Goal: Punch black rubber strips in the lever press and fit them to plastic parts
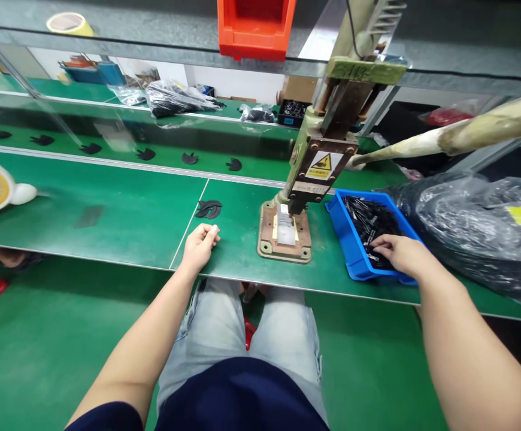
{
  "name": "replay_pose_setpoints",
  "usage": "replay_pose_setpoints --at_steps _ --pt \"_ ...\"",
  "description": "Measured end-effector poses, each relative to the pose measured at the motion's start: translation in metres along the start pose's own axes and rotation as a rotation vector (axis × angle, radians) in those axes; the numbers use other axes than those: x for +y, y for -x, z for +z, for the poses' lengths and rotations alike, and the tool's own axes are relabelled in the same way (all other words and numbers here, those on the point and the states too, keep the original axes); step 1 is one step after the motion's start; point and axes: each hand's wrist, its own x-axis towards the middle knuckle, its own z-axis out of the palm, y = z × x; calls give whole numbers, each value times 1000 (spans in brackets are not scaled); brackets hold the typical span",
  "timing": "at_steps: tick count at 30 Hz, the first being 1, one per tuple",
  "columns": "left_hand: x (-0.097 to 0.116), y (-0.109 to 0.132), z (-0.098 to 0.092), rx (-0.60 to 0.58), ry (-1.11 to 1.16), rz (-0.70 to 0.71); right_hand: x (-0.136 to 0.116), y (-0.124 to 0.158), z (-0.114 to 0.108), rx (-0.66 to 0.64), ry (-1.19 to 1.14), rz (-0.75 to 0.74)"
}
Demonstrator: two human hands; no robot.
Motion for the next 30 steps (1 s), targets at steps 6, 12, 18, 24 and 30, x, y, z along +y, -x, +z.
replay_pose_setpoints --at_steps 6,12,18,24,30 --pt "-3 -2 -4 -12 -47 17 -15 19 -22 494 -128 56" --pt "31 28 34 -59 -167 266 -101 69 6 797 -1056 -78" --pt "89 84 96 -498 -64 587 -215 137 72 505 -1438 -191" --pt "85 98 98 -498 -65 612 -232 155 100 338 -1554 -159" --pt "74 103 92 -475 -93 520 -231 157 111 288 -1549 -116"
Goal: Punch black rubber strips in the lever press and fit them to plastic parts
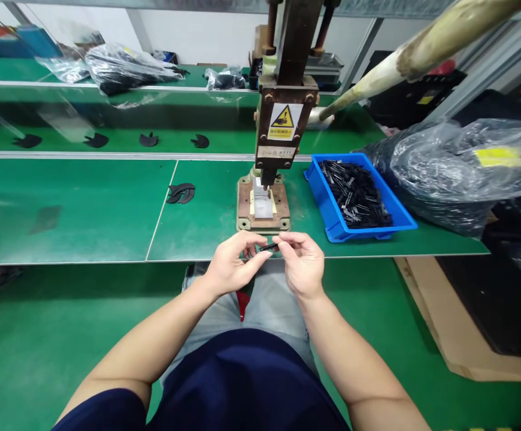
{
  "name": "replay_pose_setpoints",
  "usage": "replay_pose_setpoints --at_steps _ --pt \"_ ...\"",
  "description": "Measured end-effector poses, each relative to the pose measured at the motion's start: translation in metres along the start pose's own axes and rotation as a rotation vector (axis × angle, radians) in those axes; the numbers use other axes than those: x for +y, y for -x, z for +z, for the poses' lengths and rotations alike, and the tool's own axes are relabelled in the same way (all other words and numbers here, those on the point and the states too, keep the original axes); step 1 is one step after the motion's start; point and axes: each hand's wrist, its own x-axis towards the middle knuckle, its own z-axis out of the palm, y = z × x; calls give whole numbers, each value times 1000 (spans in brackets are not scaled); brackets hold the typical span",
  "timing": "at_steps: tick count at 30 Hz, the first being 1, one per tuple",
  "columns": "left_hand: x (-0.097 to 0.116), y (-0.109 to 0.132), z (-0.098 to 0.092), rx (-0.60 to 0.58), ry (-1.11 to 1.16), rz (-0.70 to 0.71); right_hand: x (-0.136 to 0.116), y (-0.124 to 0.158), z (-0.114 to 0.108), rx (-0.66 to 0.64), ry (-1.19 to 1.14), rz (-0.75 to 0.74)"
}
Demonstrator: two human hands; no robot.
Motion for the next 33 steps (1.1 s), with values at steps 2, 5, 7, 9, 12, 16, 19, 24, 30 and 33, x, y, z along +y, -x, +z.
replay_pose_setpoints --at_steps 2,5,7,9,12,16,19,24,30,33 --pt "-1 1 1 -10 13 -21 3 1 1 -2 -13 15" --pt "-2 1 1 -20 21 -23 5 0 1 -6 -37 37" --pt "-3 1 1 -25 20 -33 6 -1 1 -3 -38 46" --pt "-4 1 1 -31 15 -48 7 -1 1 0 -35 51" --pt "-4 0 1 -48 -12 -37 9 1 2 4 -41 57" --pt "-12 -10 -7 -70 -85 81 8 -2 0 -50 -12 64" --pt "-32 -33 -21 -31 -186 106 -10 -25 -12 -79 116 -61" --pt "-82 -87 -38 -43 -417 9 -106 -97 -31 113 317 -606" --pt "-106 -123 -28 -225 -556 -10 -227 -147 -5 -116 225 -874" --pt "-104 -129 -21 -281 -624 35 -237 -154 9 -211 224 -873"
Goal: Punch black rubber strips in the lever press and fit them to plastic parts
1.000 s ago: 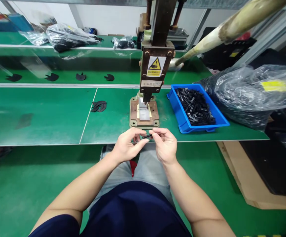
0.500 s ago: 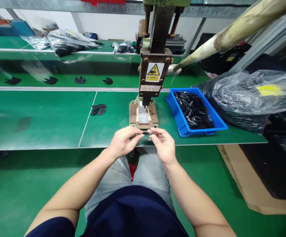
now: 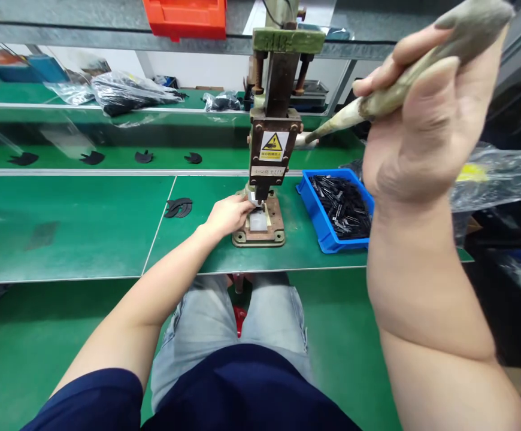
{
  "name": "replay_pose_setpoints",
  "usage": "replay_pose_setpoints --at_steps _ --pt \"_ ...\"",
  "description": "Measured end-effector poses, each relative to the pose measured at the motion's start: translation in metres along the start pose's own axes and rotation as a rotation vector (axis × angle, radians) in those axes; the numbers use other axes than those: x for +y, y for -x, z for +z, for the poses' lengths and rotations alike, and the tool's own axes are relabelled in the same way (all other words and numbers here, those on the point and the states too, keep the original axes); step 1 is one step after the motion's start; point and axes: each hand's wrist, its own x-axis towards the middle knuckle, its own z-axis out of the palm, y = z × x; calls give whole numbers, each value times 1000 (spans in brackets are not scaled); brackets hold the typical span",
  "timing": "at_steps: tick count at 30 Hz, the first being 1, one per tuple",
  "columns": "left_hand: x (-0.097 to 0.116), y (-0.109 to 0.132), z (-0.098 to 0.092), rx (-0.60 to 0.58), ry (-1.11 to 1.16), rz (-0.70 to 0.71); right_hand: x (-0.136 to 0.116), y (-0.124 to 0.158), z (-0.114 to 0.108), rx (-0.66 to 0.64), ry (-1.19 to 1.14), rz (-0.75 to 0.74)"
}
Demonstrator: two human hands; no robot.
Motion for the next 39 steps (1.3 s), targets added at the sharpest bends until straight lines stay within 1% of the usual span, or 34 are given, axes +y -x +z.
replay_pose_setpoints --at_steps 1,3,6,8,11,13,14,16,18,20,22,24,25,27,29,31,33,34,37,39 --pt "1 -1 0 -12 -31 16 2 3 3 14 -8 -7" --pt "3 -3 0 -37 -77 30 8 18 9 46 -31 -60" --pt "5 -2 -1 -61 -97 10 20 60 15 62 -53 -187" --pt "8 -2 -1 -60 -84 -23 29 92 15 42 -2 -246" --pt "10 0 -1 -56 -23 -71 44 128 15 53 125 -267" --pt "3 4 -6 -54 12 -92 52 139 17 111 137 -267" --pt "-4 8 -11 -43 6 -114 56 140 18 144 125 -270" --pt "-27 21 -26 -6 -64 -204 61 140 22 192 95 -292" --pt "-59 36 -48 27 -187 -360 63 138 25 228 78 -313" --pt "-95 49 -71 16 -297 -528 64 137 27 247 76 -313" --pt "-130 57 -88 -58 -350 -636 63 138 28 254 79 -298" --pt "-156 60 -98 -161 -360 -667 62 139 28 254 82 -290" --pt "-165 59 -100 -207 -352 -663 62 140 28 252 85 -290" --pt "-176 53 -100 -266 -314 -647 60 140 27 231 96 -291" --pt "-180 47 -101 -277 -241 -643 59 139 25 211 106 -300" --pt "-179 42 -105 -278 -151 -656 59 138 24 200 110 -309" --pt "-176 40 -113 -237 -75 -670 60 138 25 201 110 -317" --pt "-173 40 -117 -181 -43 -683 60 138 25 206 109 -318" --pt "-159 41 -125 48 108 -764 62 139 27 227 102 -320" --pt "-143 40 -122 124 279 -832 62 139 29 240 98 -327"
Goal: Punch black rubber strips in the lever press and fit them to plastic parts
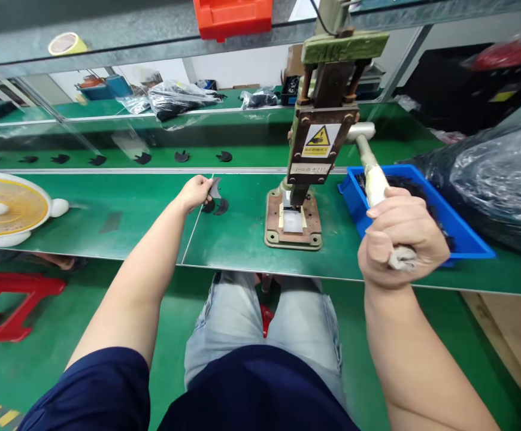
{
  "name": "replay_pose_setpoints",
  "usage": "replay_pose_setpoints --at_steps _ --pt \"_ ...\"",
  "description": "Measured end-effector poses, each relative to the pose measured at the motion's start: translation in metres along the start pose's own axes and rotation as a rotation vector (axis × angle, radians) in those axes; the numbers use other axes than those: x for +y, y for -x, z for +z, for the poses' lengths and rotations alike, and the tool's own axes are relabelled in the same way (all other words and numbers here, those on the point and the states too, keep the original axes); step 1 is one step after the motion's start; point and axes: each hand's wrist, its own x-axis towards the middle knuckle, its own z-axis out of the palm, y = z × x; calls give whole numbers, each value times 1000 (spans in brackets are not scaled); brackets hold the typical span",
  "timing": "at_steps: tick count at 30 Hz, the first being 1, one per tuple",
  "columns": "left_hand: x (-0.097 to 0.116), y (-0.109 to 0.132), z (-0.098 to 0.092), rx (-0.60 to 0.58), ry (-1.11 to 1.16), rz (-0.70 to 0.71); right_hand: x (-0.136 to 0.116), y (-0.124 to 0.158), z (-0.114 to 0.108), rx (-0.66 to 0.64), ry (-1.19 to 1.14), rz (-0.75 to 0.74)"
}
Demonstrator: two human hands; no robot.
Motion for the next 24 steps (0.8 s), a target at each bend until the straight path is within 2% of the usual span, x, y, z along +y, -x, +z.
replay_pose_setpoints --at_steps 4,7,10,12,17,24 --pt "30 31 37 -132 318 -62 -2 0 0 -21 0 -11" --pt "55 56 74 -302 512 -36 -4 -1 -2 -43 0 -9" --pt "77 73 106 -457 571 -43 -6 0 -3 -51 9 4" --pt "89 78 122 -515 561 -68 -8 1 -3 -49 17 27" --pt "103 70 145 -560 485 -87 -10 1 -2 -29 37 68" --pt "110 59 154 -585 369 -59 -11 1 0 -8 35 70"
